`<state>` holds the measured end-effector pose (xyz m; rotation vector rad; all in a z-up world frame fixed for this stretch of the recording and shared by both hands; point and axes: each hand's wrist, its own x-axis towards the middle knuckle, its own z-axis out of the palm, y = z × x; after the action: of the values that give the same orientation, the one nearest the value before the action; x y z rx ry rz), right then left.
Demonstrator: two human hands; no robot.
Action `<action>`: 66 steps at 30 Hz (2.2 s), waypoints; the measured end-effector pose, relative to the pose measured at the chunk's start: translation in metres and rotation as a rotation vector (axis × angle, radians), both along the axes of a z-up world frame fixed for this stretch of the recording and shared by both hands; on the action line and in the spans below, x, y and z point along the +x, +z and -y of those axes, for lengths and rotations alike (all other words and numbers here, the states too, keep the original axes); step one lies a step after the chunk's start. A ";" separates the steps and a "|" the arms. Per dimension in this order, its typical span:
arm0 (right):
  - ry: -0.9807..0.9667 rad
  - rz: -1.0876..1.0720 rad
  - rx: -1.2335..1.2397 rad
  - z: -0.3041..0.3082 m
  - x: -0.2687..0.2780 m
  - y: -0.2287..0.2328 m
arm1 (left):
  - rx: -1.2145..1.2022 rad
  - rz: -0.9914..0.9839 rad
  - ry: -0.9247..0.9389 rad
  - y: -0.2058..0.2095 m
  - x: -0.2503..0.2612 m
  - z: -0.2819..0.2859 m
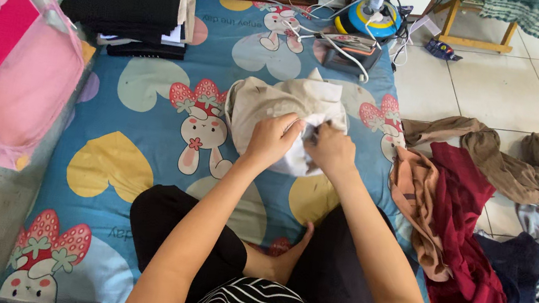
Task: The person irons a black garment on a patterned mat, folds it neatly, and places it on a stack. Then the person picks up a light-colored pair of pants, turns them inside out, and begins folding them.
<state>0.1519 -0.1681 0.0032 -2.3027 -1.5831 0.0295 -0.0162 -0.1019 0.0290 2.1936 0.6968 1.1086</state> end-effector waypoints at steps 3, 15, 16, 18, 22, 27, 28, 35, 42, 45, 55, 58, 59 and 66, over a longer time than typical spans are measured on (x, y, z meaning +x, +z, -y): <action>0.111 0.049 0.030 -0.014 0.002 -0.027 | -0.020 0.037 0.014 0.000 0.002 0.002; 0.145 -0.657 0.346 -0.007 0.020 0.067 | -0.341 0.323 -0.007 -0.026 0.002 -0.063; 0.181 -0.621 0.251 -0.007 0.022 0.071 | -0.364 0.316 -0.014 -0.030 0.003 -0.066; 0.253 -0.547 0.062 -0.009 0.032 0.063 | -0.353 0.337 0.006 -0.035 0.009 -0.063; 0.280 -0.216 0.089 -0.033 0.027 -0.011 | -0.238 0.358 -0.004 -0.030 0.020 -0.053; 0.210 -0.221 0.264 -0.053 0.028 -0.076 | -0.330 0.333 -0.084 -0.033 0.016 -0.053; 0.227 -0.332 0.315 -0.054 0.034 -0.077 | -0.347 0.373 -0.110 -0.039 0.013 -0.056; 0.136 -1.604 0.450 -0.060 0.051 -0.053 | -0.105 0.074 0.129 -0.134 0.003 -0.118; 0.075 -1.492 0.437 -0.061 0.056 -0.035 | -0.239 -0.207 0.292 -0.191 -0.005 -0.120; 0.135 -1.487 0.474 -0.039 0.099 -0.006 | -0.221 -0.186 0.394 -0.179 -0.030 -0.138; 0.142 -1.653 0.621 -0.061 0.088 -0.002 | -0.017 0.122 -0.029 -0.084 0.041 -0.072; 0.168 -1.705 0.625 -0.055 0.078 0.011 | -0.102 -0.007 0.079 -0.082 0.042 -0.069; 0.140 -1.656 0.620 -0.053 0.077 0.016 | -0.032 0.021 0.072 -0.082 0.034 -0.070; -0.048 -1.667 0.705 -0.037 0.104 0.052 | 0.300 0.057 0.232 -0.084 -0.010 -0.122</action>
<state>0.2561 -0.1310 0.0548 -0.9855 -0.4483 0.9139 -0.0259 0.0199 -0.0547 2.3597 0.8202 1.4704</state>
